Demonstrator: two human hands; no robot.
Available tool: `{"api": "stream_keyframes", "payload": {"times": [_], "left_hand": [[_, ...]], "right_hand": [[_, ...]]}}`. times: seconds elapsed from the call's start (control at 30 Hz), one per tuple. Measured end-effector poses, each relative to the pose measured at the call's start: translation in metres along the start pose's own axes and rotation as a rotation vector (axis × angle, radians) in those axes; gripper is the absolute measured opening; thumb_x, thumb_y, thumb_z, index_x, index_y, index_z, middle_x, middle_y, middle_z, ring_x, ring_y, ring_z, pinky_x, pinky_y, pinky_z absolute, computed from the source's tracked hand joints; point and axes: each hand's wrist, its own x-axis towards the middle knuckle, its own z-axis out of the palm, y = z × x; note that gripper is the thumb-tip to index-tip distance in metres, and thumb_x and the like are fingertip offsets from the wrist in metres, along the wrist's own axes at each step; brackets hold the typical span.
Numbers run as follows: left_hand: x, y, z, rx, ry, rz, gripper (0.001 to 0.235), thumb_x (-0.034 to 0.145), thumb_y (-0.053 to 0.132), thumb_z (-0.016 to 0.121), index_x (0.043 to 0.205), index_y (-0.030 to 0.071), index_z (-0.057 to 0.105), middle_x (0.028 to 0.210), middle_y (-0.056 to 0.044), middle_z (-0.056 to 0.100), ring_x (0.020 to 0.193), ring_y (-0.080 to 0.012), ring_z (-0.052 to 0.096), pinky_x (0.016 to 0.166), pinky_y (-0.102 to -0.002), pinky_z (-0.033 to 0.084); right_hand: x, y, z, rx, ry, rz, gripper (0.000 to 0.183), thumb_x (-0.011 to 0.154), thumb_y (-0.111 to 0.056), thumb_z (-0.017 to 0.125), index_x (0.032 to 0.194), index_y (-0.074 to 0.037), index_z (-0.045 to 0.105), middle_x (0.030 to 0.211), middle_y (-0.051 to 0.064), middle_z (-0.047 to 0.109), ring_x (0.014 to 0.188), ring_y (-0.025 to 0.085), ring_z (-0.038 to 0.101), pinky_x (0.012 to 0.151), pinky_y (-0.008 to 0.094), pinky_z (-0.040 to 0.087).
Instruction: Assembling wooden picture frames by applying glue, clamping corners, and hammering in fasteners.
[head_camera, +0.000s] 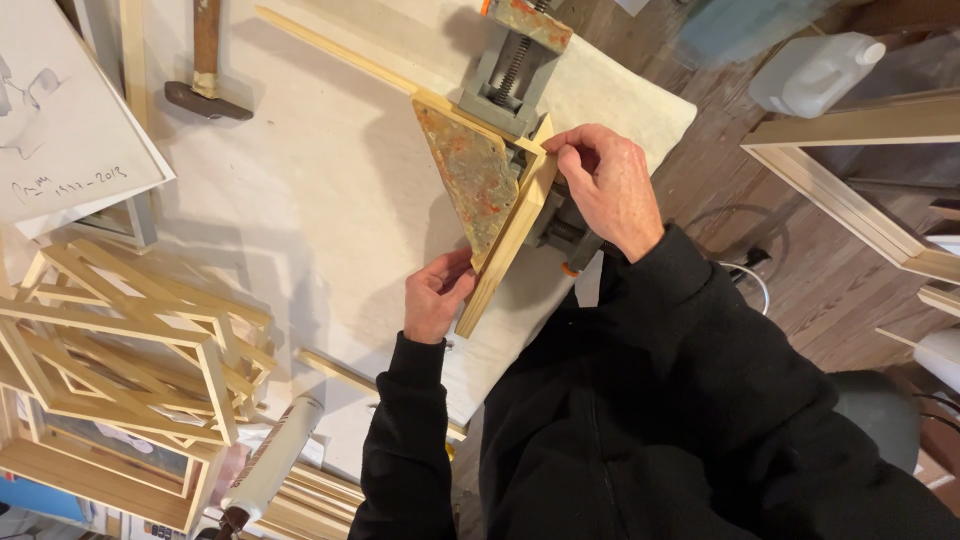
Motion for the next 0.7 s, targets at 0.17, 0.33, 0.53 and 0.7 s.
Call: {"api": "stream_keyframes", "payload": {"times": [0.17,0.33,0.53,0.7], "left_hand": [[0.0,0.002,0.0,0.003,0.009,-0.012,0.046,0.093,0.006,0.07,0.134,-0.011,0.061,0.118,-0.02,0.075,0.107,-0.0192,0.073,0.093,-0.031,0.058],[-0.001,0.007,0.002,0.012,0.001,-0.013,0.046,0.093,0.006,0.07,0.135,-0.01,0.061,0.119,-0.019,0.075,0.107,-0.0183,0.073,0.093,-0.031,0.058],[0.001,0.001,-0.001,0.012,-0.003,-0.007,0.047,0.093,0.006,0.07,0.136,-0.01,0.061,0.117,-0.019,0.075,0.105,-0.019,0.073,0.09,-0.031,0.059],[0.001,0.0,-0.003,0.021,-0.012,0.014,0.045,0.094,0.005,0.07,0.135,-0.011,0.061,0.119,-0.02,0.075,0.107,-0.0197,0.073,0.093,-0.032,0.059]], "right_hand": [[-0.001,0.002,-0.004,0.043,-0.035,0.016,0.024,0.096,-0.008,0.057,0.108,0.003,0.074,0.083,0.008,0.074,0.074,0.011,0.068,0.07,0.027,0.055],[-0.004,0.007,-0.013,0.144,-0.069,0.027,0.024,0.093,-0.007,0.061,0.111,0.003,0.074,0.091,0.004,0.076,0.08,0.009,0.068,0.074,0.025,0.057],[-0.022,0.017,-0.054,0.111,-0.079,0.013,0.018,0.091,-0.01,0.075,0.107,-0.003,0.073,0.091,0.006,0.068,0.075,0.01,0.063,0.072,0.027,0.059],[-0.053,0.03,-0.078,-0.029,0.024,-0.069,0.02,0.094,-0.017,0.082,0.092,0.001,0.072,0.083,0.006,0.072,0.074,0.01,0.064,0.068,0.026,0.054]]}}
